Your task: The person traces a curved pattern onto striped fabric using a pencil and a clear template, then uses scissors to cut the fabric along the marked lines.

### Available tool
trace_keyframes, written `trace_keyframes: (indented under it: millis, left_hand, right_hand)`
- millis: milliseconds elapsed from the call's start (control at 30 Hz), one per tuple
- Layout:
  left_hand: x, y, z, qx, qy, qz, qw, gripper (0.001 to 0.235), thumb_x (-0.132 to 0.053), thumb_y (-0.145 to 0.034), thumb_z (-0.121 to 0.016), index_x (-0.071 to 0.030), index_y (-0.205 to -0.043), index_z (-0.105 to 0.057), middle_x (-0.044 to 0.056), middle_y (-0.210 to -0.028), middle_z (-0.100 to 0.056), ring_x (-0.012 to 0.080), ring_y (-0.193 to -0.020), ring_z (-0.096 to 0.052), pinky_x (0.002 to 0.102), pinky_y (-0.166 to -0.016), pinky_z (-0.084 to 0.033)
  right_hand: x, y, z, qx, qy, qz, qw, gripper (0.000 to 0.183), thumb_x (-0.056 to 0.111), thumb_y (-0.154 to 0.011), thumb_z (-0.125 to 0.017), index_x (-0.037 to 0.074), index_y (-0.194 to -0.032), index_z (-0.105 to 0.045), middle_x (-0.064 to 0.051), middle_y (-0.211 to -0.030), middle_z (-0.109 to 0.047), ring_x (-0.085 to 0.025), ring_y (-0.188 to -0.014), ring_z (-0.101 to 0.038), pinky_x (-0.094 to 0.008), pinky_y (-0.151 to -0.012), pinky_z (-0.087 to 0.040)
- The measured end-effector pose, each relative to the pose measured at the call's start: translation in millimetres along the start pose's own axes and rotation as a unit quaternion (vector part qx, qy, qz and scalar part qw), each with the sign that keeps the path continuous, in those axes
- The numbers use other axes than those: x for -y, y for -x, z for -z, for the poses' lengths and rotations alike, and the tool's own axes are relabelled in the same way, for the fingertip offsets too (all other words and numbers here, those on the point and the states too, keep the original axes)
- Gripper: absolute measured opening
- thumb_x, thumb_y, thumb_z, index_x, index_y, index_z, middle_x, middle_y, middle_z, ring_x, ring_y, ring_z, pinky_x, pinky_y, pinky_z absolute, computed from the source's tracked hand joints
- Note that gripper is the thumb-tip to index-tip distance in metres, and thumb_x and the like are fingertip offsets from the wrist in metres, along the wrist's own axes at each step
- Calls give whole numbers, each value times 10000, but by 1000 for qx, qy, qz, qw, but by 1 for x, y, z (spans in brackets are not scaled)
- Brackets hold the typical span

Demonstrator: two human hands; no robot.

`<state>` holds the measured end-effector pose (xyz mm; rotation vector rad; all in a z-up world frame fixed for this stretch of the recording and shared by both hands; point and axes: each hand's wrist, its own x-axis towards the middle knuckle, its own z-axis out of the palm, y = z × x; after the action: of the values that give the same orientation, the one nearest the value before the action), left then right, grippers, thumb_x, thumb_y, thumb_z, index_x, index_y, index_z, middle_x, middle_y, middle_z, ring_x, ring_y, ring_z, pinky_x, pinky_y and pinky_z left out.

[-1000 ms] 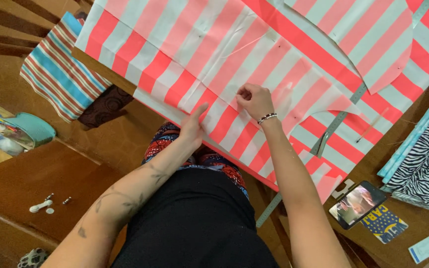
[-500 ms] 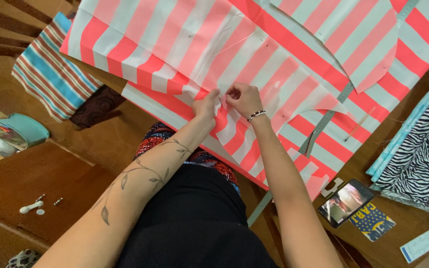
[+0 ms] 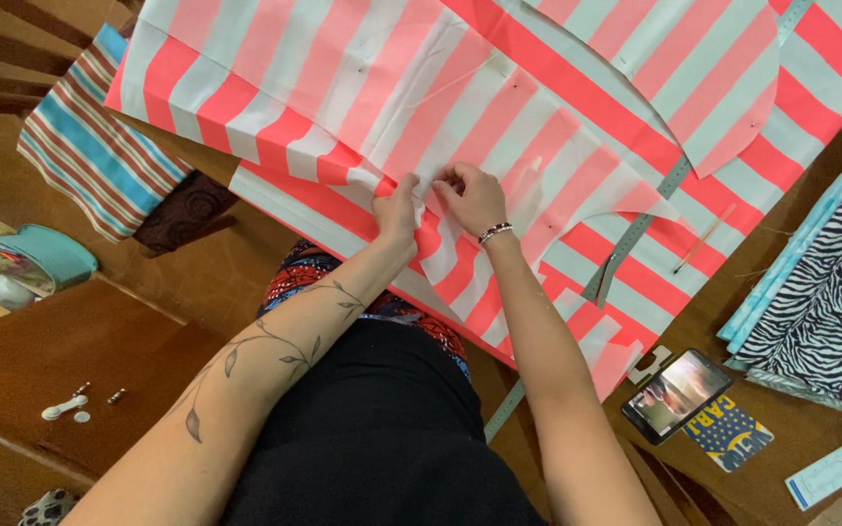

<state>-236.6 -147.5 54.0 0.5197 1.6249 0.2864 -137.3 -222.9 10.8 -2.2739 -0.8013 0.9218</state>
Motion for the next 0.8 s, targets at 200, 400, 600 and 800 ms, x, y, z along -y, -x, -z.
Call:
trace_keyframes:
  millis: [200, 400, 600, 800]
  left_hand:
    - [-1, -11, -3, 5, -42, -35, 998, 764, -268, -705, -898, 31, -1299, -522, 206, -1235, -592, 333, -1228, -603, 411, -961, -516]
    - [1, -21, 2, 26, -46, -18, 998, 763, -253, -718, -897, 27, -1310, -505, 190, -1233, -595, 340, -1200, -619, 431, -943, -532]
    - [-6, -11, 8, 37, -13, 2, 999, 749, -169, -683, -888, 6, -1291, -487, 167, -1176, -585, 320, -1132, -638, 465, -895, -554]
    - [-11, -20, 38, 50, 99, -43, 993, 669, -46, -700, -889, 41, -1241, -505, 179, -1144, -629, 313, -1022, -688, 432, -838, -589]
  right_hand:
    - [-18, 1, -11, -14, -93, 3, 996, 96, 351, -917, -739, 270, -967, -721, 59, -871, -726, -139, -848, -700, -293, -796, -547]
    - [-15, -1, -13, -39, -158, -3, 987, 89, 297, -905, -768, 251, -965, -721, 59, -894, -737, -125, -863, -704, -284, -807, -558]
    - [9, 4, -6, -79, -166, -73, 980, 338, 284, -823, -844, 265, -964, -537, 78, -793, -731, -98, -758, -657, -271, -789, -529]
    - [9, 39, 18, -356, 40, 189, 914, 284, 332, -908, -798, 160, -888, -573, -3, -881, -613, -239, -930, -588, -363, -894, -438]
